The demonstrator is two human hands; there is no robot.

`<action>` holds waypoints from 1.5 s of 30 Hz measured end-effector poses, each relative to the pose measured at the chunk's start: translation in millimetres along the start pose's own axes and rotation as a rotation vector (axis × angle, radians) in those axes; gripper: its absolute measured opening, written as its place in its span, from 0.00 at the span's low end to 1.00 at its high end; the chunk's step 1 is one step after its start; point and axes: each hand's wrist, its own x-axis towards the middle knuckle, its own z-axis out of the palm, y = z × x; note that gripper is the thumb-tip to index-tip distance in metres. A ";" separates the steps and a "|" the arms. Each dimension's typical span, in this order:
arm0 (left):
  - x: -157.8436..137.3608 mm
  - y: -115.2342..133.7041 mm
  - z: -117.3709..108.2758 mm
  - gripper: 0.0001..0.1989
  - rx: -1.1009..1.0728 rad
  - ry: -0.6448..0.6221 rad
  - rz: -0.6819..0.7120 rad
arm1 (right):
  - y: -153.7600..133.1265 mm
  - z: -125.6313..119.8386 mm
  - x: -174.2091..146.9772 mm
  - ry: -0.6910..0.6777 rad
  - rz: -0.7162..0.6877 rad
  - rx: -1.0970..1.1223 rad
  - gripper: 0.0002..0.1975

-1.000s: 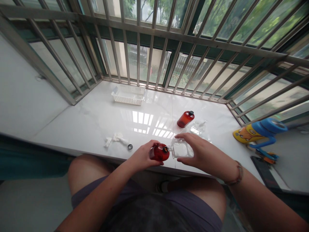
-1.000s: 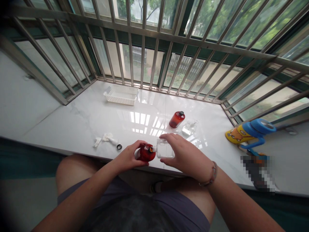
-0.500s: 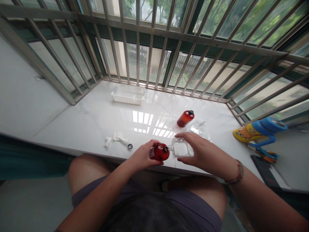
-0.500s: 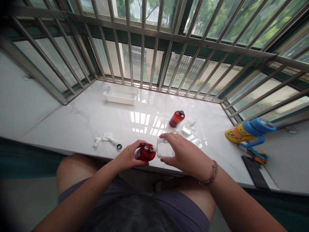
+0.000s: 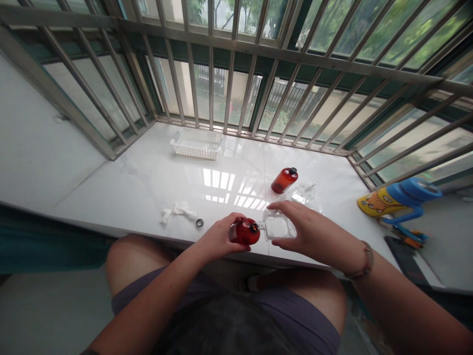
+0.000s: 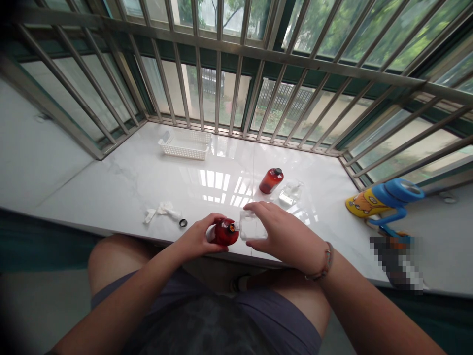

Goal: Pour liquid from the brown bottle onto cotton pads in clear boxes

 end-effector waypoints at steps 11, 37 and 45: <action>-0.7 -1.0 1.2 0.40 -0.009 0.010 0.008 | -1.5 -3.7 1.6 0.000 -0.005 0.010 0.32; 0.3 -1.3 2.1 0.40 -0.010 0.012 0.011 | -2.7 -6.3 2.7 -0.012 -0.028 -0.016 0.32; 0.1 -2.2 1.9 0.40 -0.019 0.018 0.004 | -1.7 -2.0 2.5 -0.020 -0.003 0.010 0.32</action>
